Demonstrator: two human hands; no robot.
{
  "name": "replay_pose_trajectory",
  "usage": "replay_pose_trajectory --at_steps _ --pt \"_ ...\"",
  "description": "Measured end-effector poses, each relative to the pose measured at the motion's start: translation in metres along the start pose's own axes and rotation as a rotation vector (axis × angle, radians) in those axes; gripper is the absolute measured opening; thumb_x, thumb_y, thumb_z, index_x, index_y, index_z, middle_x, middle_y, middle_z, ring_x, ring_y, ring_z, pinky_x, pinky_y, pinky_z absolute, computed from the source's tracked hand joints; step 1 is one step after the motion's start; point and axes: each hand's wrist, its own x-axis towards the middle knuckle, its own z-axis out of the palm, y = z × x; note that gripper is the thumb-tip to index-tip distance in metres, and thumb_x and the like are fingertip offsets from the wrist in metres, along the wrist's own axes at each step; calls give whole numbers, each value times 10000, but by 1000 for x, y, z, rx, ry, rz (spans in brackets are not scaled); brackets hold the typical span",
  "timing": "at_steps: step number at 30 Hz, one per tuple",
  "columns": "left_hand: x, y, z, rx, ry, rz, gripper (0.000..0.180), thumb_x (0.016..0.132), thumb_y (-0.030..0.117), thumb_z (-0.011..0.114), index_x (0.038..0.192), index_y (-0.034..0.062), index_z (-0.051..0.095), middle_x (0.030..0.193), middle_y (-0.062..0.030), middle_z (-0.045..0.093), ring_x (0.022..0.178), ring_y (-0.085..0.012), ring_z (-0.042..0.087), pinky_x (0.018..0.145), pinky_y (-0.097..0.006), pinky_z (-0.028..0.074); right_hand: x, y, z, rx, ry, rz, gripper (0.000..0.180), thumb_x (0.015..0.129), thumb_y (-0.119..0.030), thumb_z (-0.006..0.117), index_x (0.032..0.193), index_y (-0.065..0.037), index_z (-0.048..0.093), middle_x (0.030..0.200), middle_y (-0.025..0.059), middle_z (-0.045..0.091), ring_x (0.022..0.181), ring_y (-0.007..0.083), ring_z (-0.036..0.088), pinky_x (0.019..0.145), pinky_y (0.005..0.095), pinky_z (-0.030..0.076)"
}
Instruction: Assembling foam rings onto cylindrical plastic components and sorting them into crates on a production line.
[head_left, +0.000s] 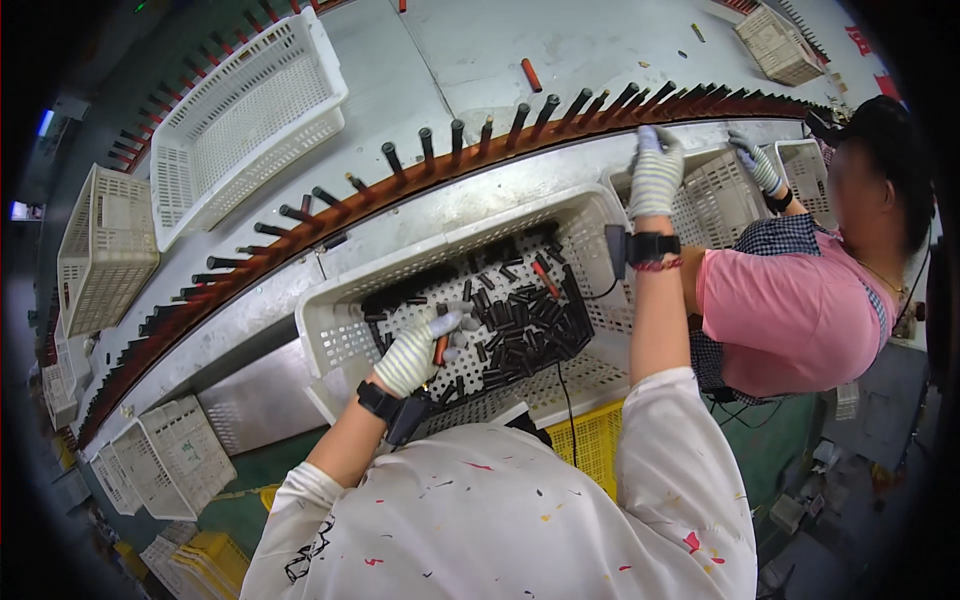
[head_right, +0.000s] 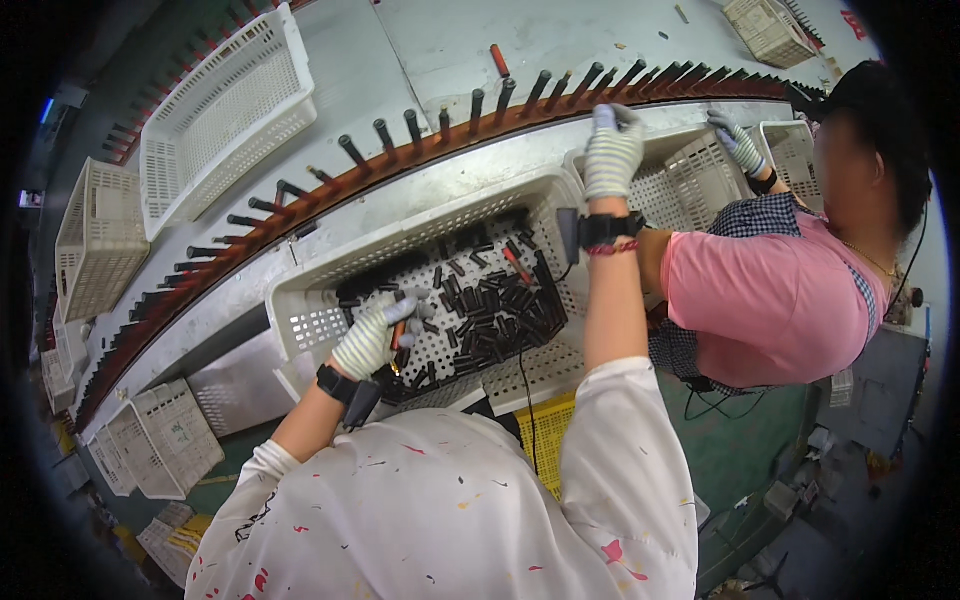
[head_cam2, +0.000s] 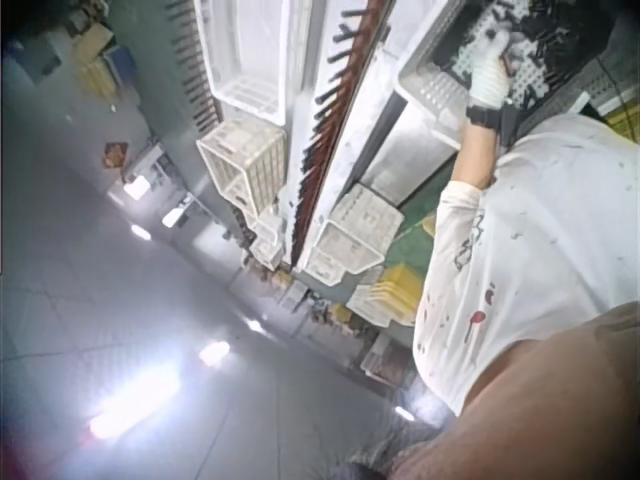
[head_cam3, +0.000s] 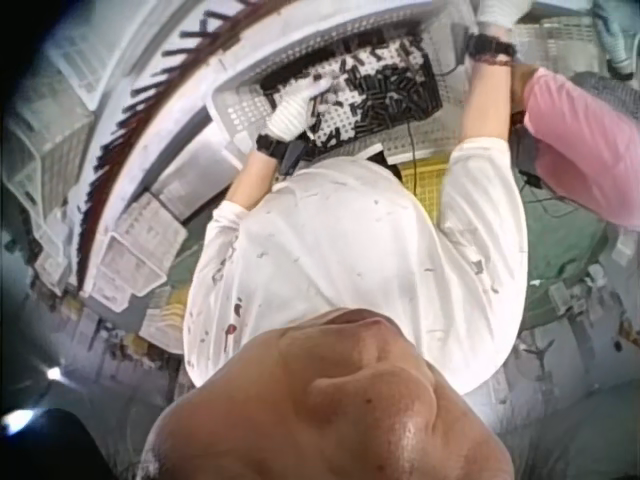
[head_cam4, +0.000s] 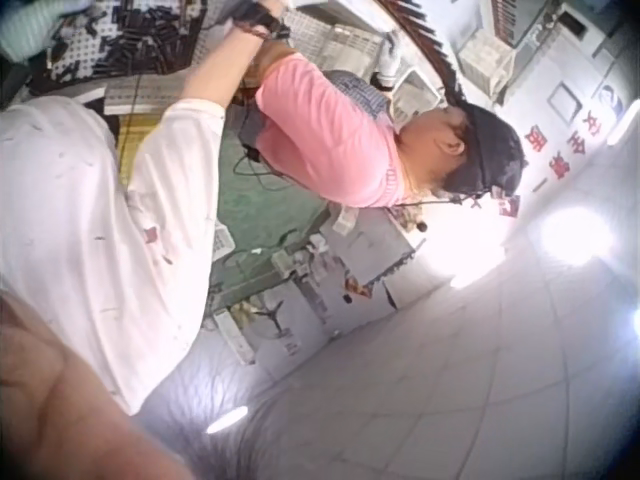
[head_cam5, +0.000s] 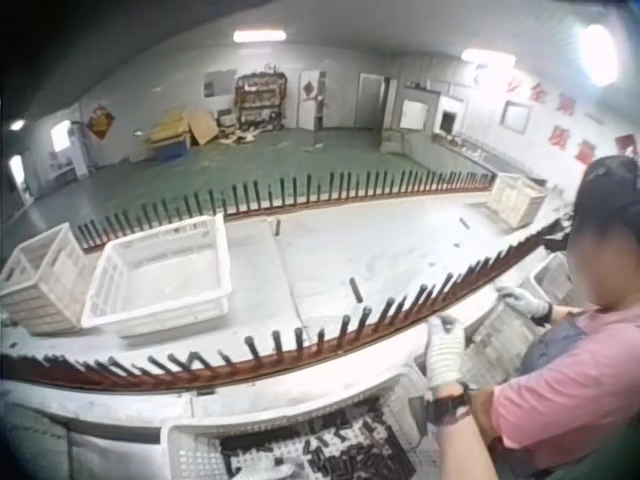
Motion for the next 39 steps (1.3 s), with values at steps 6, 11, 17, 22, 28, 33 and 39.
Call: replay_pose_trajectory --at_steps 6,11,17,22,28,33,39 --pt "1 -12 -13 116 5 -46 471 919 298 543 1287 25 434 1037 -66 622 743 -67 541 613 -181 463 73 8 20 -274 -9 -261 257 799 -204 689 937 6 636 814 101 656 726 163 596 702 297 483" --pt "1 -12 -15 137 -22 -56 403 960 298 489 1270 41 484 1066 -70 645 748 -87 561 639 -215 474 78 -2 51 -800 -167 -283 254 812 -251 645 957 -42 648 896 172 672 831 322 648 756 391 498" --pt "-3 5 -3 103 1 -151 427 944 378 510 1222 54 511 1005 -88 651 641 -51 502 484 -172 380 48 8 64 -984 -267 -142 377 808 -287 639 1094 -47 585 1066 236 620 1014 383 587 874 424 466" --pt "4 -4 -18 7 106 88 293 974 284 474 1160 60 507 855 -58 621 579 -57 476 448 -173 385 -71 -30 48 -176 -518 103 210 890 -138 553 1050 -15 610 849 69 631 650 92 543 568 242 456" --pt "16 34 18 233 -33 243 273 965 230 493 1168 49 515 832 -30 619 566 -41 473 438 -171 369 -188 -51 21 -285 -1223 -87 326 870 -251 603 1066 9 614 957 196 652 871 308 636 792 350 494" --pt "26 42 40 322 -9 162 311 946 223 531 1193 35 538 834 -20 617 585 -49 501 460 -184 404 -183 -58 3 -221 -885 10 251 898 -185 569 1043 20 588 895 164 646 795 247 642 724 335 511" --pt "85 -30 11 1075 -94 71 418 832 171 653 1216 60 532 1024 -104 635 920 -218 600 806 -320 503 -124 -34 -25 177 -404 234 268 908 -68 558 1157 18 507 893 71 609 696 113 620 614 201 519"
